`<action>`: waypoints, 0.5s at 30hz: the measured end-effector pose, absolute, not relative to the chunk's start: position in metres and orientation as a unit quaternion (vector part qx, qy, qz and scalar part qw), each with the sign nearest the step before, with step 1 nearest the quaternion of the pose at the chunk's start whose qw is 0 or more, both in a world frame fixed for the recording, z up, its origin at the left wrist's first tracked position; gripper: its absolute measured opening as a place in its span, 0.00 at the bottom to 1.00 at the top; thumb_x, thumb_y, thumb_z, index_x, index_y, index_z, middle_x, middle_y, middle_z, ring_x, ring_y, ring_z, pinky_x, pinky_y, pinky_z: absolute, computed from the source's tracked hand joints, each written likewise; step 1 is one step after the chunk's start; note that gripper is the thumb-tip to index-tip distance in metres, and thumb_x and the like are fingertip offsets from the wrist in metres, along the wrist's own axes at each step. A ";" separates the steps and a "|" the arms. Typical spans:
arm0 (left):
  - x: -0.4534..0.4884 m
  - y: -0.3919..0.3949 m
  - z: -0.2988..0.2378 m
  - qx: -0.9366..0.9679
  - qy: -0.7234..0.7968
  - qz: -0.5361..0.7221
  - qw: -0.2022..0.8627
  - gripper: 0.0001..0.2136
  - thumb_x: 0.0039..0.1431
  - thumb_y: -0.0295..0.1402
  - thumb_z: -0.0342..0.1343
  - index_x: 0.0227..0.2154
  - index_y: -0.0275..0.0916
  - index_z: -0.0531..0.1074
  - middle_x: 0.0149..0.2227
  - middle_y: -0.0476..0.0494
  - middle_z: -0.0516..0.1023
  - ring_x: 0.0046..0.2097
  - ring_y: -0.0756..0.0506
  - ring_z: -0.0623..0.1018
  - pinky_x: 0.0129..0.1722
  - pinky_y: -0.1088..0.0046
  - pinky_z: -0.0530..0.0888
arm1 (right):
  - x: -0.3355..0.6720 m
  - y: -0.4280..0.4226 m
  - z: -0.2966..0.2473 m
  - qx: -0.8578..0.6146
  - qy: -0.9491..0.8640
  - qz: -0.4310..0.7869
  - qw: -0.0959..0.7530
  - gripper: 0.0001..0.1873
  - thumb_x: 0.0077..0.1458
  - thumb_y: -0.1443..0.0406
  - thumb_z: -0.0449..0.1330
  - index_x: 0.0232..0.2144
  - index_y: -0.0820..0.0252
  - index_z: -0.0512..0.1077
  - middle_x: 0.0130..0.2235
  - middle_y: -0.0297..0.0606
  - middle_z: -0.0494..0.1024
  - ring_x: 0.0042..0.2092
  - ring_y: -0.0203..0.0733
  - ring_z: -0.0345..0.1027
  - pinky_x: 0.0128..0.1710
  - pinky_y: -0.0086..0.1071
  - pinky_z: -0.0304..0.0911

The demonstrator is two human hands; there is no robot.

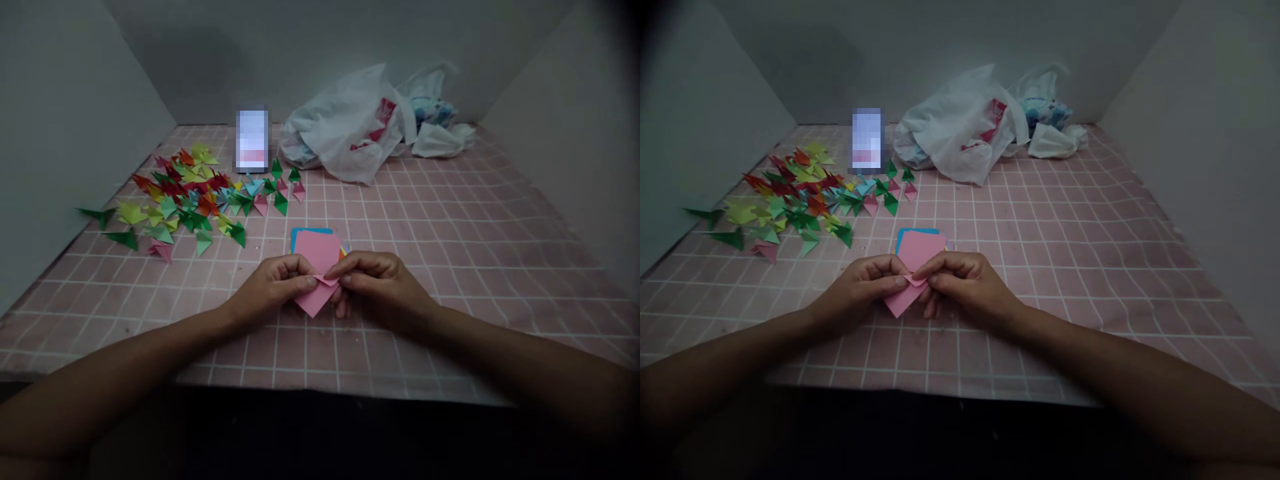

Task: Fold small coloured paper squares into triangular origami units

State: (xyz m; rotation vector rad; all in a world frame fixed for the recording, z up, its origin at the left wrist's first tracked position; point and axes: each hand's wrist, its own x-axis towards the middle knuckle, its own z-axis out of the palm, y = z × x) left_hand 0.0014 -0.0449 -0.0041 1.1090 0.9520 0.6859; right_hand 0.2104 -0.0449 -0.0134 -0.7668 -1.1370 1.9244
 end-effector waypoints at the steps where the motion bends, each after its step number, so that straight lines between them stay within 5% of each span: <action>1: 0.002 -0.045 -0.004 0.487 0.423 0.305 0.700 0.10 0.53 0.38 0.63 0.31 0.36 0.72 0.26 0.51 0.72 0.27 0.52 0.69 0.28 0.76 0.64 | 0.211 -0.045 -0.013 -0.301 -0.449 0.751 0.380 0.06 0.54 0.65 0.66 0.35 0.61 0.79 0.26 0.34 0.80 0.25 0.35 0.76 0.26 0.28 0.73; 15: -0.001 -0.046 0.001 0.498 0.416 0.296 0.701 0.08 0.58 0.36 0.59 0.35 0.36 0.74 0.29 0.50 0.73 0.31 0.51 0.70 0.32 0.76 0.66 | 0.210 -0.047 -0.002 -0.334 -0.465 0.734 0.366 0.06 0.54 0.71 0.60 0.30 0.60 0.77 0.25 0.33 0.81 0.24 0.34 0.75 0.27 0.26 0.69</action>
